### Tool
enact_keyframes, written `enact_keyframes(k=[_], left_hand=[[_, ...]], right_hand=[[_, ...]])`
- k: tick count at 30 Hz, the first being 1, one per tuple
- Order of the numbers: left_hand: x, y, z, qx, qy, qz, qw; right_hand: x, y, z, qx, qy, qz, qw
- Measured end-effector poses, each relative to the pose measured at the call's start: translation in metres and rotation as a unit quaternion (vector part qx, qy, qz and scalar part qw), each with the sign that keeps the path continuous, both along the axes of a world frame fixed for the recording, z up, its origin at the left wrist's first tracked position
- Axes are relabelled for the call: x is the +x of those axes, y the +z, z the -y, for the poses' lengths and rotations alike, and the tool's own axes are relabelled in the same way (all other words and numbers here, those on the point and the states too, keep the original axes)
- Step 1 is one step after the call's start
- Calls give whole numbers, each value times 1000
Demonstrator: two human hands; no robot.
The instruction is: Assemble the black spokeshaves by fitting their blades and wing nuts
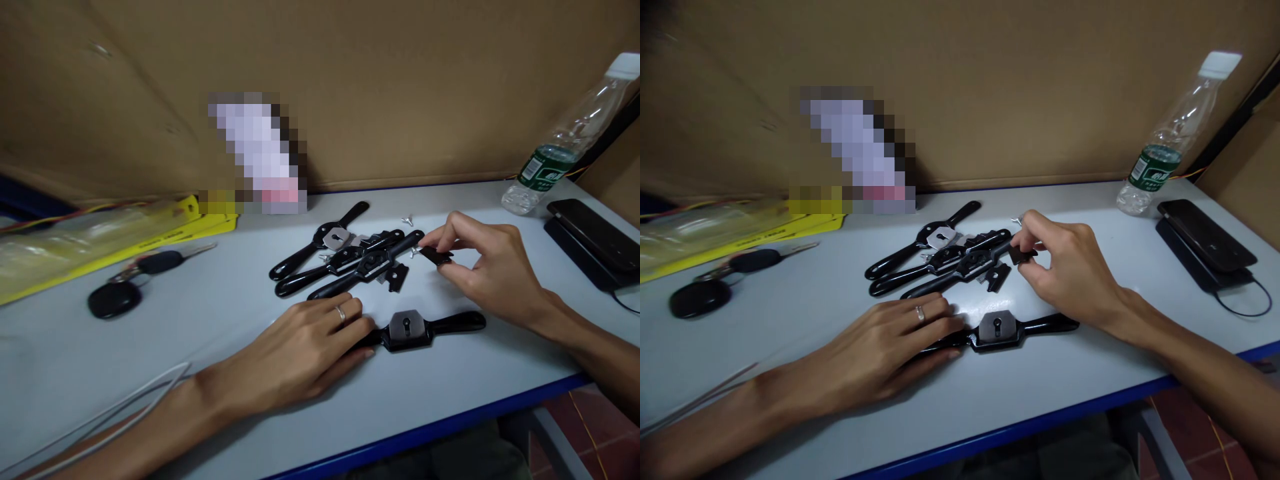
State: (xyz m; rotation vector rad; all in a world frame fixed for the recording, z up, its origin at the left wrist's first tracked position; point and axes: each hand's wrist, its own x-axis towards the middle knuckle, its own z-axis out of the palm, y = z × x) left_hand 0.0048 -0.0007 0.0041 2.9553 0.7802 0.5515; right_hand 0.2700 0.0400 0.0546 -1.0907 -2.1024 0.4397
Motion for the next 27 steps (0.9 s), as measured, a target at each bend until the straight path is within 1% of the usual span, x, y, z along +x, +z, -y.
enact_keyframes(k=[4,8,13,19,23,27], left_hand=[[0,0,0,4,1,-4,1000],[-1,0,0,-2,5,-5,1000],[0,-1,0,-3,3,-4,1000],[0,0,0,6,6,-8,1000],[0,1,0,7,2,-8,1000],[0,1,0,-1,0,-5,1000]], right_hand=[[-1,3,3,15,-12,9,1000],[-1,2,3,33,-19,15,999],[1,-1,0,70,-55,84,993],[1,0,-1,101,-33,114,988],[0,0,0,125,-28,89,988],[-1,1,4,104,-30,38,993]])
